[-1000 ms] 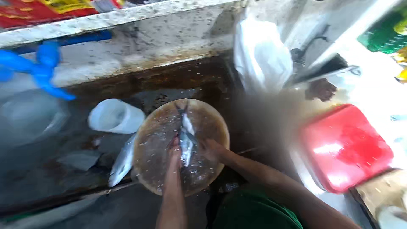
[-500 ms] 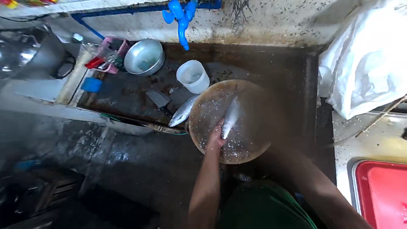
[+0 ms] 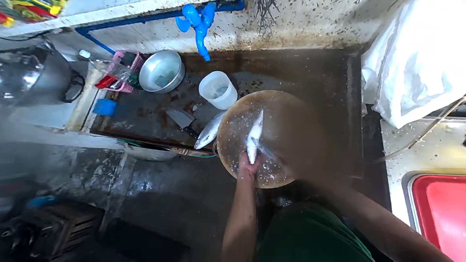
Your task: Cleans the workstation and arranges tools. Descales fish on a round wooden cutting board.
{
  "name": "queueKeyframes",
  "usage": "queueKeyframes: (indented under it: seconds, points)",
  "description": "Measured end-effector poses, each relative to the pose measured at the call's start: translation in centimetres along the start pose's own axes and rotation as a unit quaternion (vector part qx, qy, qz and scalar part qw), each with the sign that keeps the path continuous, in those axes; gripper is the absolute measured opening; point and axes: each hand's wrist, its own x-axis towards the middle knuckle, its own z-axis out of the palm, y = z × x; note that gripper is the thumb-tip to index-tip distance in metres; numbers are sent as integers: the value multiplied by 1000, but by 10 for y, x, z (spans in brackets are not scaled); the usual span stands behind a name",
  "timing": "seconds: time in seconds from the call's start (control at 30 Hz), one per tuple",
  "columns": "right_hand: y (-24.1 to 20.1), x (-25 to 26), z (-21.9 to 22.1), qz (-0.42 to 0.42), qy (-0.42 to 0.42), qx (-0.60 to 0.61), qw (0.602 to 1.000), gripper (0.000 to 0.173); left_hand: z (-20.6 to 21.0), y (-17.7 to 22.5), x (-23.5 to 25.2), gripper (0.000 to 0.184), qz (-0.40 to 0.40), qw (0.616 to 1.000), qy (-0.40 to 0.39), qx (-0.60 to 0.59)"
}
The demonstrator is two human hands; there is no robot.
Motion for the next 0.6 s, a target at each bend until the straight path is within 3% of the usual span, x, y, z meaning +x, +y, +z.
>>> queueKeyframes:
  seconds: [0.07, 0.17, 0.27, 0.33, 0.4, 0.47, 0.6]
  points:
    - [-3, -2, -30, 35, -18, 13, 999, 45, -1, 3, -1, 52, -17, 999, -15, -28]
    - [0, 31, -34, 59, 79, 82, 992, 41, 7, -3, 1, 55, -30, 999, -19, -3]
    - [12, 13, 0, 12, 47, 28, 998, 46, 17, 4, -9, 47, -7, 987, 1, 160]
    - [12, -20, -25, 48, -38, 7, 998, 46, 14, 21, -16, 45, 5, 958, -27, 284]
    - [18, -26, -56, 87, -50, 9, 995, 43, 7, 38, -24, 43, 36, 924, -24, 381]
    - [25, -2, -80, 65, 0, -40, 997, 42, -6, 47, -25, 52, 86, 897, -42, 433]
    - [21, 59, -90, 122, 58, -75, 988, 39, -33, 39, -21, 62, 168, 884, -101, 425]
